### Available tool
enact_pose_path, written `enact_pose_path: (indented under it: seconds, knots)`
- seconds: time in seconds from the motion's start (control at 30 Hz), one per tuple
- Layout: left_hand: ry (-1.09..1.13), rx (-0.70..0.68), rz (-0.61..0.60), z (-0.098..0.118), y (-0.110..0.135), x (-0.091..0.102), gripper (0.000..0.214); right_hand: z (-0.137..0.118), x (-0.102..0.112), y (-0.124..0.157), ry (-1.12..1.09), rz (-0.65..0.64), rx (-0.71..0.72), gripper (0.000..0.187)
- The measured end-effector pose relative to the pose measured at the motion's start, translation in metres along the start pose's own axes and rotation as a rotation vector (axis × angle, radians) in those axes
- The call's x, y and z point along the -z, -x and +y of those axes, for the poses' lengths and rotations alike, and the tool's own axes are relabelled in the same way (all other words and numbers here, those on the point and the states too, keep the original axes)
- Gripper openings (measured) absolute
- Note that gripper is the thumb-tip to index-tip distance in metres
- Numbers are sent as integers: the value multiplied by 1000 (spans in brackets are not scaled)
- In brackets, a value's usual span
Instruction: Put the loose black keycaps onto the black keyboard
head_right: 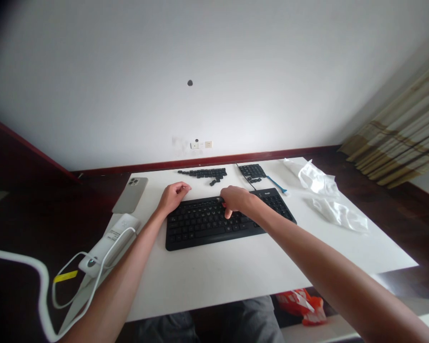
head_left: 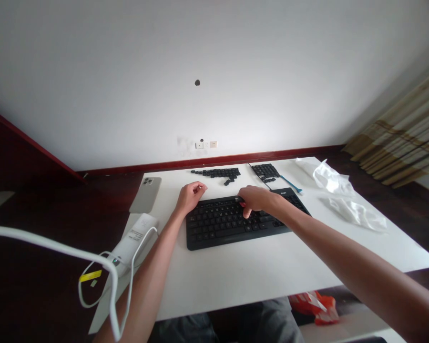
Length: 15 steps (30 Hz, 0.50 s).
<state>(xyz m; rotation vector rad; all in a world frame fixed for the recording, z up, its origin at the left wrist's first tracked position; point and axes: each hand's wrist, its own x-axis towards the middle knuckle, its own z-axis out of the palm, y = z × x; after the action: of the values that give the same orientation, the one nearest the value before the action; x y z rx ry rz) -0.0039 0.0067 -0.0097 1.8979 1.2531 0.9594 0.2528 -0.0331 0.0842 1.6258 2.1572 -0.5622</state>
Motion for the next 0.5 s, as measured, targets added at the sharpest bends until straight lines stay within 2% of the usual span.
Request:
enact_pose_path:
  seconds: [0.23, 0.5]
  knots:
    - [2, 1, 4, 1, -1, 0, 32, 11, -9, 5, -105, 11, -16, 31]
    - [4, 6, 0, -2, -2, -1, 32, 27, -35, 19, -271, 141, 2, 32]
